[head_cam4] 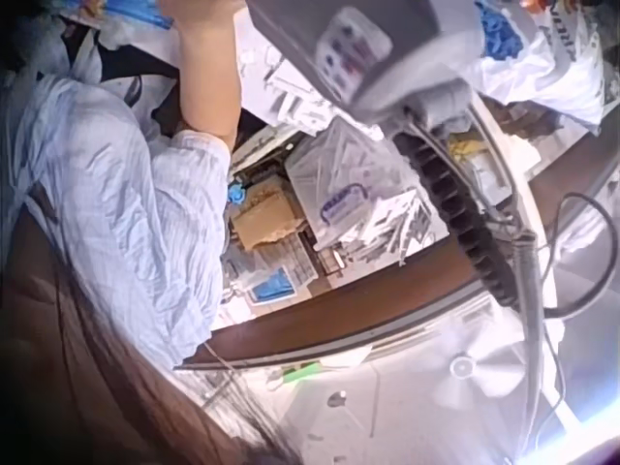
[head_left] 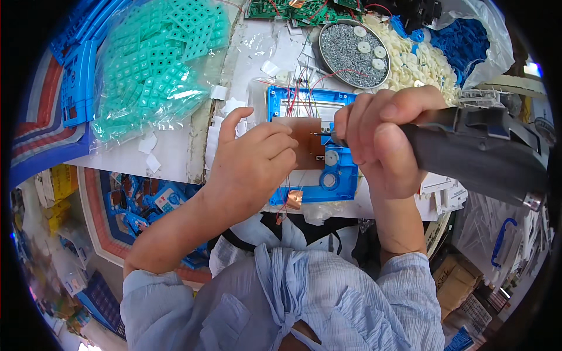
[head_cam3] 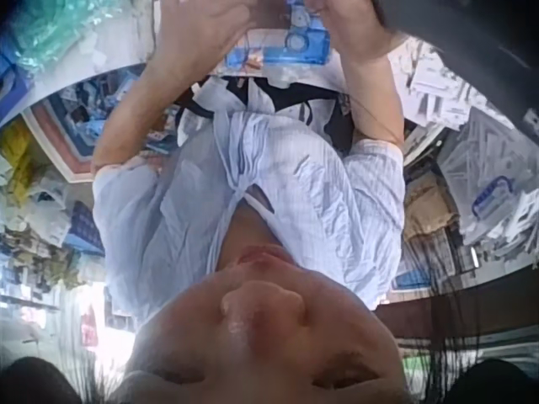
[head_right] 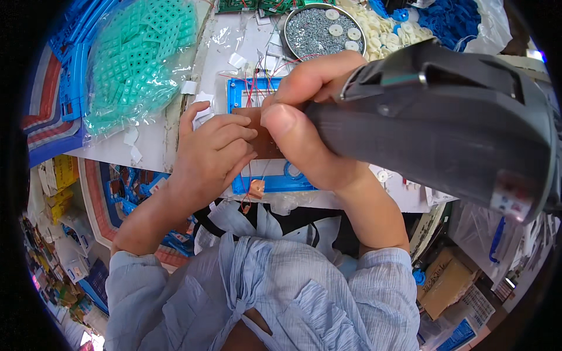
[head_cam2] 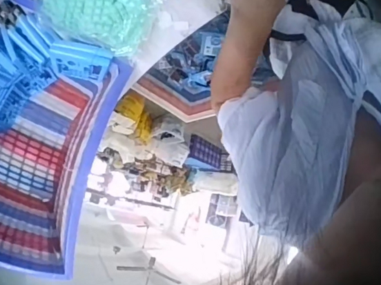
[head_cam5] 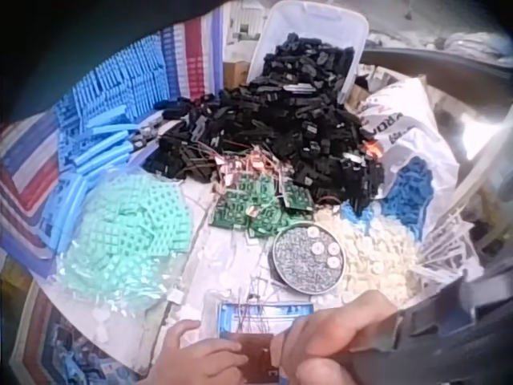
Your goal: Assembling the internal and external components of a blue electronic device using a power screwdriver on a workbench.
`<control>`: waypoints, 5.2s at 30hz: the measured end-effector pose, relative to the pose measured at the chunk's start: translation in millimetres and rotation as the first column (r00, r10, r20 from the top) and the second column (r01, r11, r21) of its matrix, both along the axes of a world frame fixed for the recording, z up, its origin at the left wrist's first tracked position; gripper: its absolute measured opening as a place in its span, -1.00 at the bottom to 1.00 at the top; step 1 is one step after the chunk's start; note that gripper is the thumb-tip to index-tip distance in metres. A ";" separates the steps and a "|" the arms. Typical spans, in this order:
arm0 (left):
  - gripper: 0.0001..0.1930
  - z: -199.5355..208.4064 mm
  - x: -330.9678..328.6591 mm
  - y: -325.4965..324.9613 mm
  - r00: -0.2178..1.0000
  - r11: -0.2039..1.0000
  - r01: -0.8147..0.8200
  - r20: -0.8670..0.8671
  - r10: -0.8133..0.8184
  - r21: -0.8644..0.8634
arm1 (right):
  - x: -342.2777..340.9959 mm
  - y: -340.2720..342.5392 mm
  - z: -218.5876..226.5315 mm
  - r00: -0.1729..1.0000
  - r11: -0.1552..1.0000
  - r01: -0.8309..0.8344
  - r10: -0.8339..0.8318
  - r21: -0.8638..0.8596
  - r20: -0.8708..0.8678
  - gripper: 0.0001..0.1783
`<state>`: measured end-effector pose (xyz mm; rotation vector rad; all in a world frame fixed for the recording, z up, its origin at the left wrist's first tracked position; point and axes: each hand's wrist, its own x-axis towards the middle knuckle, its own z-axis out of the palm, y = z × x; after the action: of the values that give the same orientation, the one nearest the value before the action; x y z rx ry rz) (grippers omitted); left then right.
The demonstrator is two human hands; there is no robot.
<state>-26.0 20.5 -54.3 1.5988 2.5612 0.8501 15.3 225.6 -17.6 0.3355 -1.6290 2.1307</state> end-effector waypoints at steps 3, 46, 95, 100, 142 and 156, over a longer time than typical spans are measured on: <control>-0.84 -6.5 1.1 -1.8 1.000 0.999 -0.003 -0.003 0.003 0.032 | -4.2 -2.7 -4.1 1.000 0.998 -0.011 0.011 0.062 0.007 -0.69; -0.73 -2.2 -136.8 169.6 0.951 0.866 -0.063 -0.293 -0.098 -0.496 | -3.5 -10.4 17.3 0.974 0.971 -0.221 0.224 -0.087 0.027 -0.71; -0.38 -1.0 13.3 -5.9 0.975 0.947 -0.173 0.184 0.126 0.271 | 21.9 -26.1 10.9 0.961 0.961 -0.273 0.274 -0.037 0.031 -0.68; -0.34 -1.2 19.3 -7.2 0.979 0.980 -0.169 0.137 0.154 0.109 | 22.9 -27.2 2.1 0.960 0.960 -0.280 0.280 0.007 0.021 -0.66; -0.73 14.6 35.4 -13.2 0.969 0.968 -0.137 0.230 0.088 0.208 | 64.8 -14.7 -14.9 0.859 0.710 -0.302 -0.086 0.636 0.504 -0.83; -0.85 11.0 30.4 -9.0 0.955 0.982 -0.096 0.293 0.044 0.165 | 66.6 -6.9 -15.1 0.990 0.452 0.010 -0.132 0.892 0.056 -0.76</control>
<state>4.3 11.4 -43.2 1.3080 2.4049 1.2484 81.9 218.7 -32.7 0.4295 -2.6872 1.0094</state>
